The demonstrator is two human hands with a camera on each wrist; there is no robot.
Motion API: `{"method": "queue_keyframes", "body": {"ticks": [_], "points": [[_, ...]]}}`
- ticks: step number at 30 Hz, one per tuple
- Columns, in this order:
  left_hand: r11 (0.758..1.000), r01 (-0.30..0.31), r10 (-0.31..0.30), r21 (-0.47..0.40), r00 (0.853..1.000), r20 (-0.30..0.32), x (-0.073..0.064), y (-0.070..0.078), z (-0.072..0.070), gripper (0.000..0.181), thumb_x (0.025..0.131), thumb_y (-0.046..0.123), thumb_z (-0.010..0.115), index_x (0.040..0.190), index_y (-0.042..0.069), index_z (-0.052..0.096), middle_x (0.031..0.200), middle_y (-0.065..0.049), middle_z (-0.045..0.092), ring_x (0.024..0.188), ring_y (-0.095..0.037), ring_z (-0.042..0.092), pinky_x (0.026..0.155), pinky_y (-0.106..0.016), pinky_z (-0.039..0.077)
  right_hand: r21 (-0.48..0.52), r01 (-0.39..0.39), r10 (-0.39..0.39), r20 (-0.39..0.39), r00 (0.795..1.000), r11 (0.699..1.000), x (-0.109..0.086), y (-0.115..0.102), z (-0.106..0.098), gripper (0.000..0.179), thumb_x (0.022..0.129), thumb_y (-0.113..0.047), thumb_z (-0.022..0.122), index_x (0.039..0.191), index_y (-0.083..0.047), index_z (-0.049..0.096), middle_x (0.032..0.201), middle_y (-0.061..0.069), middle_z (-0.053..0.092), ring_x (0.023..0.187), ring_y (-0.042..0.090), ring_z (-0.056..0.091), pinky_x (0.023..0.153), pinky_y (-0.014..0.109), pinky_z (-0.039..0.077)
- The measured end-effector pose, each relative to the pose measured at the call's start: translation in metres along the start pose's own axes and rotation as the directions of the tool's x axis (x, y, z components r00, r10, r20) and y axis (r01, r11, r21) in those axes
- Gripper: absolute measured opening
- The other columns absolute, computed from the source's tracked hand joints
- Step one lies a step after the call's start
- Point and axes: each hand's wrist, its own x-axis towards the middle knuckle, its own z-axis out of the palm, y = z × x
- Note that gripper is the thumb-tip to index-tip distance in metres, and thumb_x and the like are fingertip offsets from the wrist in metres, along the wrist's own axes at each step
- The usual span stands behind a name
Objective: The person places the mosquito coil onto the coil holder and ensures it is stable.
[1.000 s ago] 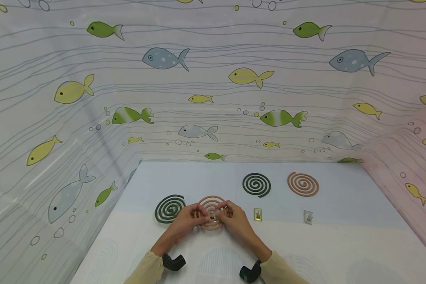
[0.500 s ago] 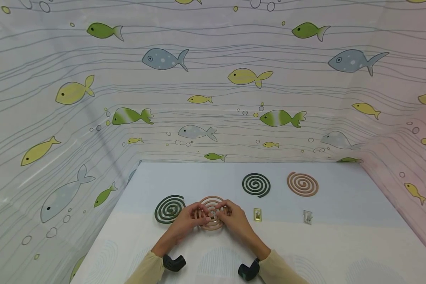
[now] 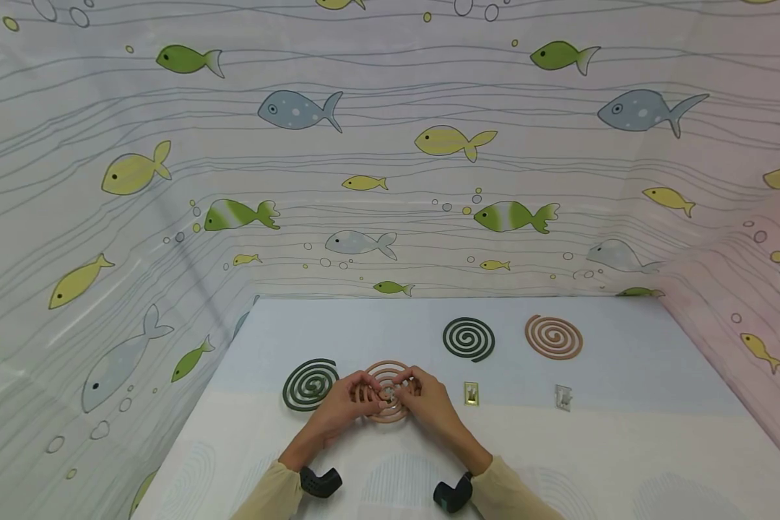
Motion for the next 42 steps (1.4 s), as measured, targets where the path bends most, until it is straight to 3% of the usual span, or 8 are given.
{"method": "queue_keyframes", "body": {"ticks": [19, 28, 31, 39, 42], "points": [[1.0, -0.018, 0.018, -0.001, 0.999, -0.027, -0.0029, -0.0021, -0.0004, 0.033, 0.086, 0.013, 0.085, 0.11, 0.002, 0.066, 0.087, -0.003, 0.063, 0.073, -0.01, 0.057, 0.064, -0.023, 0.048, 0.143, 0.03, -0.03, 0.0, 1.0, 0.989, -0.0033, 0.0043, 0.0, 0.029, 0.099, -0.009, 0.069, 0.127, -0.004, 0.063, 0.087, 0.007, 0.058, 0.072, 0.011, 0.048, 0.063, 0.022, 0.042], [0.999, -0.028, 0.029, -0.02, 0.999, 0.027, -0.0034, -0.0002, 0.0007, 0.03, 0.089, 0.009, 0.081, 0.112, -0.001, 0.066, 0.086, -0.002, 0.066, 0.072, -0.008, 0.057, 0.064, -0.022, 0.046, 0.092, 0.005, -0.002, -0.031, 1.0, 0.996, -0.005, 0.0056, -0.0003, 0.02, 0.099, -0.008, 0.069, 0.118, -0.006, 0.066, 0.079, 0.002, 0.051, 0.066, 0.01, 0.045, 0.06, 0.021, 0.04], [1.0, -0.024, 0.025, -0.004, 0.999, 0.027, -0.003, -0.0003, 0.0004, 0.029, 0.089, 0.01, 0.082, 0.111, 0.0, 0.066, 0.086, -0.002, 0.066, 0.072, -0.008, 0.056, 0.063, -0.022, 0.046, 0.061, 0.01, -0.008, -0.034, 0.999, 0.998, -0.0051, 0.0047, -0.0005, 0.019, 0.098, -0.01, 0.07, 0.117, -0.008, 0.067, 0.077, 0.002, 0.05, 0.065, 0.01, 0.045, 0.059, 0.022, 0.04], [0.998, -0.032, 0.032, -0.052, 0.999, -0.007, -0.0028, -0.0045, 0.0009, 0.025, 0.089, 0.01, 0.08, 0.107, -0.002, 0.067, 0.077, 0.002, 0.057, 0.066, -0.006, 0.048, 0.058, -0.02, 0.041, 0.096, 0.033, -0.025, -0.089, 0.996, 0.995, -0.0038, 0.0035, 0.0022, 0.028, 0.097, -0.011, 0.072, 0.124, -0.005, 0.064, 0.076, 0.003, 0.056, 0.063, 0.01, 0.051, 0.058, 0.023, 0.043], [0.997, -0.043, 0.042, -0.058, 0.999, -0.009, -0.003, -0.0053, 0.0009, 0.025, 0.09, 0.011, 0.08, 0.106, -0.002, 0.067, 0.076, 0.003, 0.057, 0.066, -0.006, 0.048, 0.058, -0.019, 0.041, 0.109, 0.007, 0.005, -0.106, 0.994, 0.994, -0.0046, 0.0033, 0.0026, 0.028, 0.096, -0.011, 0.074, 0.122, -0.007, 0.064, 0.08, 0.003, 0.06, 0.067, 0.01, 0.053, 0.061, 0.022, 0.044]]}}
